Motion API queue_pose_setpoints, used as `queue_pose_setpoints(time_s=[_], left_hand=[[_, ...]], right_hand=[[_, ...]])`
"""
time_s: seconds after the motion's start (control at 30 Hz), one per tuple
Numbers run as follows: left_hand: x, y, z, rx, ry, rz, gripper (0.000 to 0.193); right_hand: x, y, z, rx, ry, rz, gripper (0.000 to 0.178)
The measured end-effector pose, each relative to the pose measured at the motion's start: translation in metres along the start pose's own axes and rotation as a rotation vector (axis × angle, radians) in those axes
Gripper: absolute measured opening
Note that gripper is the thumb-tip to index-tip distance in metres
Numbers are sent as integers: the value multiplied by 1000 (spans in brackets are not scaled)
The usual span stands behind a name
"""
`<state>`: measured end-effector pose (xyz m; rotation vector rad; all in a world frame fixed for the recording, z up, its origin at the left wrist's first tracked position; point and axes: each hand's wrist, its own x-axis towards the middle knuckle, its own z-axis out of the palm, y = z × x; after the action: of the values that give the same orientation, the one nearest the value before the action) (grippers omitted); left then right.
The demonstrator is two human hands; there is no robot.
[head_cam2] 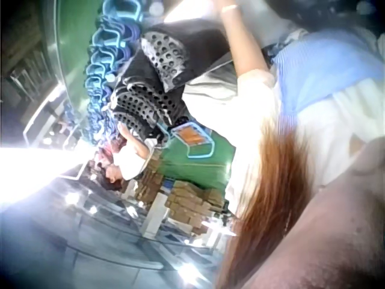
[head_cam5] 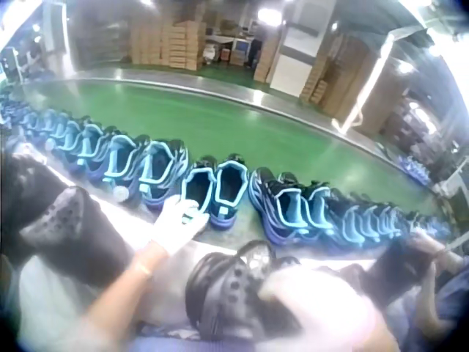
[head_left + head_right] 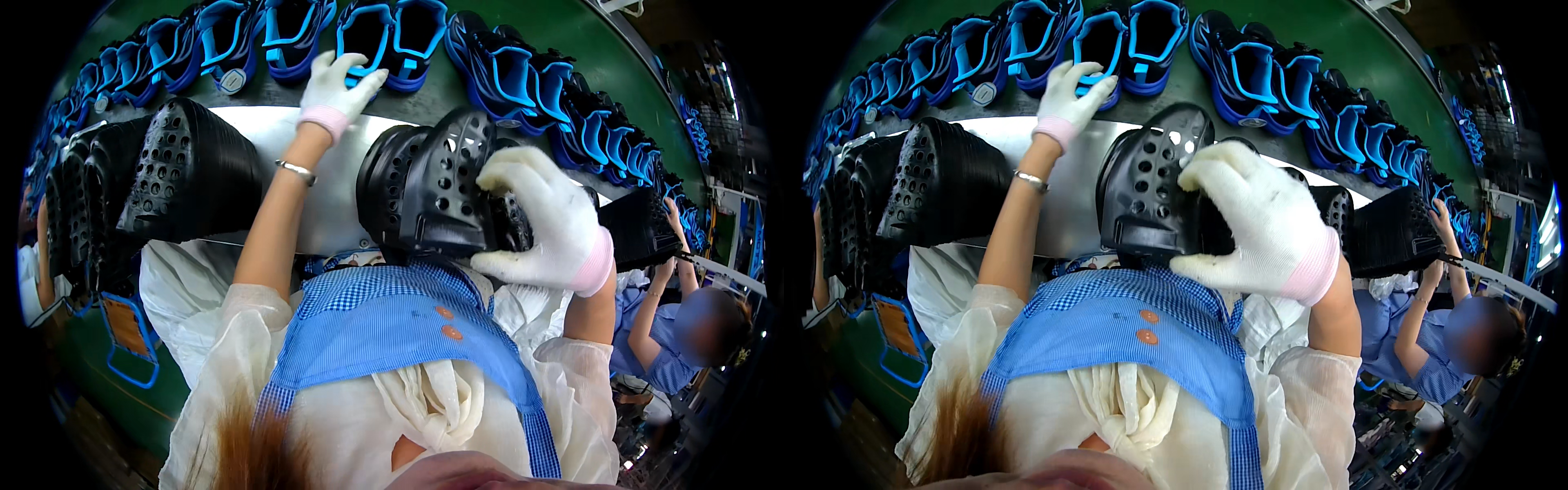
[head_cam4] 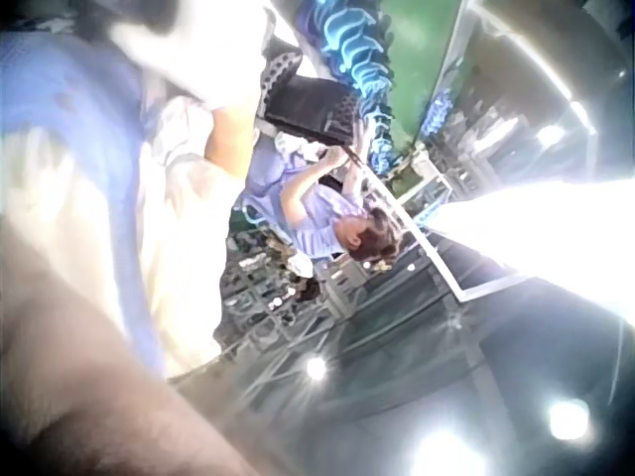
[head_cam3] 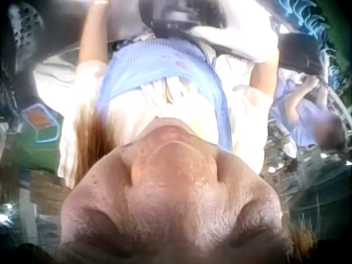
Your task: The person picks up several black shoe components and blue shoes from a workbench, turning them over and checking different sides by hand while wearing gloves.
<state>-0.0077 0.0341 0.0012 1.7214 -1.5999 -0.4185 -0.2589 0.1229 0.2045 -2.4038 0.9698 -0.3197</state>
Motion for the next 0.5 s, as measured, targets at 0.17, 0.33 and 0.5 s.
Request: queue_pose_setpoints(time_s=[0.17, 0.33, 0.5], left_hand=[[1, 23, 11, -25, -94, 13, 50], [7, 39, -18, -528, -303, -91, 45], [-18, 81, -74, -1492, -671, -295, 55]], right_hand=[[12, 7, 3, -17, 94, -17, 54], [26, 8, 4, -144, 157, -46, 54], [42, -4, 9, -105, 115, -136, 52]])
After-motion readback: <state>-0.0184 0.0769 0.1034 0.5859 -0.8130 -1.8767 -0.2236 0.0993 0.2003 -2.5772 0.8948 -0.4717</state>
